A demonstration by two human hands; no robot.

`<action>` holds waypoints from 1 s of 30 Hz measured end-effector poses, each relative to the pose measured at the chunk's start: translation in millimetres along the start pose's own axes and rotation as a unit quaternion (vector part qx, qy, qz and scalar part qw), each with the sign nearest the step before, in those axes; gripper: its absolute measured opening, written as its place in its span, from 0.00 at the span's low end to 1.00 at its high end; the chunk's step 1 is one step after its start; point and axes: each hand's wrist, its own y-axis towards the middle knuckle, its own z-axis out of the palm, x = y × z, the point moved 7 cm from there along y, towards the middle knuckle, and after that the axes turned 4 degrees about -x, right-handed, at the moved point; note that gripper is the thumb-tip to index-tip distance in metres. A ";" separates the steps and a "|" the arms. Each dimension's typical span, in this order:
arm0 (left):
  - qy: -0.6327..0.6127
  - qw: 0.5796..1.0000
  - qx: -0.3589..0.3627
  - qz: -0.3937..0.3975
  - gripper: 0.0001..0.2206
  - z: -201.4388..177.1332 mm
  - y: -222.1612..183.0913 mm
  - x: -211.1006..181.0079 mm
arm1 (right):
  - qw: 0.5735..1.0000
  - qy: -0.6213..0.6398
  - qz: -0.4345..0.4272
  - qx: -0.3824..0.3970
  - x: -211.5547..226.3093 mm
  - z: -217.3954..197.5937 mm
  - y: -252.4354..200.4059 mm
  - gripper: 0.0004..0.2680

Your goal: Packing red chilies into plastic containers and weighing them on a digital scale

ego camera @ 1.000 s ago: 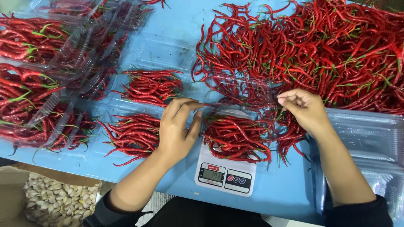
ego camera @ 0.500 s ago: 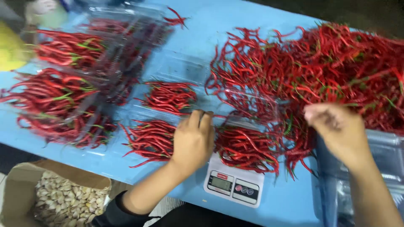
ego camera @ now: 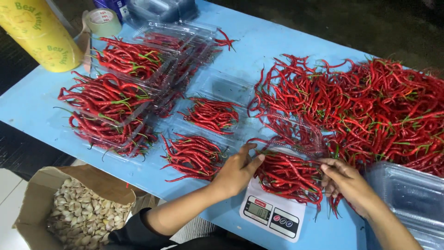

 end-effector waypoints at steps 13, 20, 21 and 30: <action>-0.033 0.994 -0.052 0.091 0.22 -52.9 44.9 -33.4 | 0.994 0.025 -0.100 -0.038 102.8 10.6 2.2 0.11; 0.012 0.973 -0.228 0.044 0.26 -139.8 124.8 -54.4 | 0.976 0.083 -0.183 -0.082 185.6 68.9 96.5 0.11; 0.027 0.963 -0.262 0.052 0.25 -150.1 137.1 -51.2 | 0.964 0.120 -0.217 -0.096 185.9 75.5 126.5 0.12; 0.072 0.948 -0.305 -0.059 0.24 -174.5 214.0 37.7 | 0.980 0.008 -0.190 -0.058 161.8 169.7 258.8 0.21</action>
